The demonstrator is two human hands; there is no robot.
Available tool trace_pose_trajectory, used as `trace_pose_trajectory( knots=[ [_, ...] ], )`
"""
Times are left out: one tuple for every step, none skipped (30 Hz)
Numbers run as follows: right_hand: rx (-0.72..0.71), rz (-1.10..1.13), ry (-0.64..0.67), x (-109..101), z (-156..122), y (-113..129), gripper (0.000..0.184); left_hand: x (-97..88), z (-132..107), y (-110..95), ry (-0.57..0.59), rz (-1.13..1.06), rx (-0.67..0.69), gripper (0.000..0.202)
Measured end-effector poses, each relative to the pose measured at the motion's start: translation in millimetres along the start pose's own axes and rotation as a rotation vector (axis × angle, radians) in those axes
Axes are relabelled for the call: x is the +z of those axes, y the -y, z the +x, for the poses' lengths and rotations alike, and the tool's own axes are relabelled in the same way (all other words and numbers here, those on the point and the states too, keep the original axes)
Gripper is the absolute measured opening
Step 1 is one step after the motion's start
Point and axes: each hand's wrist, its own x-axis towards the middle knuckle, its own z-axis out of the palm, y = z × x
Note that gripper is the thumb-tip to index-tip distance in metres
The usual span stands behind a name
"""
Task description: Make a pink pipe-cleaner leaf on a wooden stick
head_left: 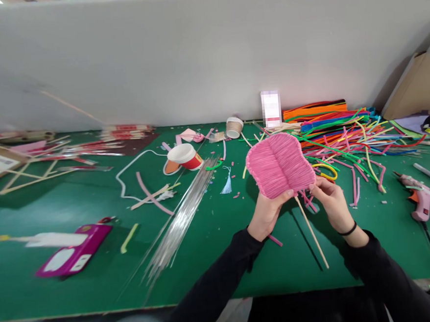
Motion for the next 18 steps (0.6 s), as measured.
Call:
trace_pose_trajectory(
  knots=[
    [0.007, 0.005, 0.000, 0.4, -0.4, -0.2, 0.026, 0.2, -0.3, -0.1, 0.005, 0.004, 0.000, 0.054],
    [0.018, 0.011, -0.003, 0.8, -0.8, -0.6, 0.026, 0.3, -0.6, -0.1, 0.010, 0.006, 0.005, 0.054],
    [0.034, 0.015, -0.004, 1.3, -1.1, -1.3, 0.026, 0.3, -0.9, -0.1, 0.015, 0.008, 0.011, 0.054],
    [0.050, 0.020, -0.003, 1.7, -1.4, -2.0, 0.026, 0.3, -1.1, -0.2, 0.017, 0.009, 0.014, 0.054],
    [0.059, 0.024, -0.002, 2.1, -1.7, -2.6, 0.026, 0.3, -1.3, -0.3, 0.018, 0.011, 0.014, 0.054],
    [0.060, 0.027, 0.000, 2.4, -1.9, -3.2, 0.025, 0.1, -1.4, -0.5, 0.018, 0.014, 0.011, 0.054],
    [0.050, 0.031, 0.000, 2.6, -2.0, -3.6, 0.025, -0.1, -1.4, -0.7, 0.019, 0.020, 0.008, 0.054],
    [0.036, 0.036, -0.001, 2.8, -2.2, -3.9, 0.025, -0.6, -1.3, -0.7, 0.022, 0.027, 0.008, 0.054],
    [0.025, 0.042, -0.004, 2.9, -2.4, -4.3, 0.025, -1.3, -1.0, -0.6, 0.026, 0.038, 0.014, 0.054],
    [0.024, 0.050, -0.005, 3.2, -2.6, -4.7, 0.024, -2.1, -0.6, -0.1, 0.030, 0.052, 0.026, 0.054],
    [0.037, 0.060, -0.001, 3.4, -2.8, -5.2, 0.024, -2.9, -0.2, 0.5, 0.032, 0.068, 0.038, 0.053],
    [0.060, 0.073, 0.005, 3.7, -3.1, -5.8, 0.023, -3.7, 0.2, 1.3, 0.032, 0.083, 0.047, 0.052],
    [0.086, 0.086, 0.012, 4.0, -3.3, -6.3, 0.024, -4.2, 0.4, 2.0, 0.029, 0.093, 0.053, 0.051],
    [0.107, 0.097, 0.016, 4.3, -3.5, -6.6, 0.024, -4.5, 0.5, 2.6, 0.025, 0.095, 0.053, 0.050],
    [0.122, 0.103, 0.014, 4.4, -3.6, -6.6, 0.025, -4.4, 0.3, 2.8, 0.020, 0.091, 0.050, 0.049],
    [0.127, 0.104, 0.009, 4.3, -3.6, -6.2, 0.025, -4.1, 0.0, 2.6, 0.013, 0.081, 0.049, 0.049],
    [0.124, 0.098, 0.000, 3.9, -3.6, -5.2, 0.026, -3.6, -0.5, 2.1, 0.006, 0.071, 0.049, 0.049],
    [0.114, 0.087, -0.007, 3.2, -3.6, -3.7, 0.026, -3.2, -1.0, 1.3, 0.001, 0.064, 0.049, 0.049]
  ],
)
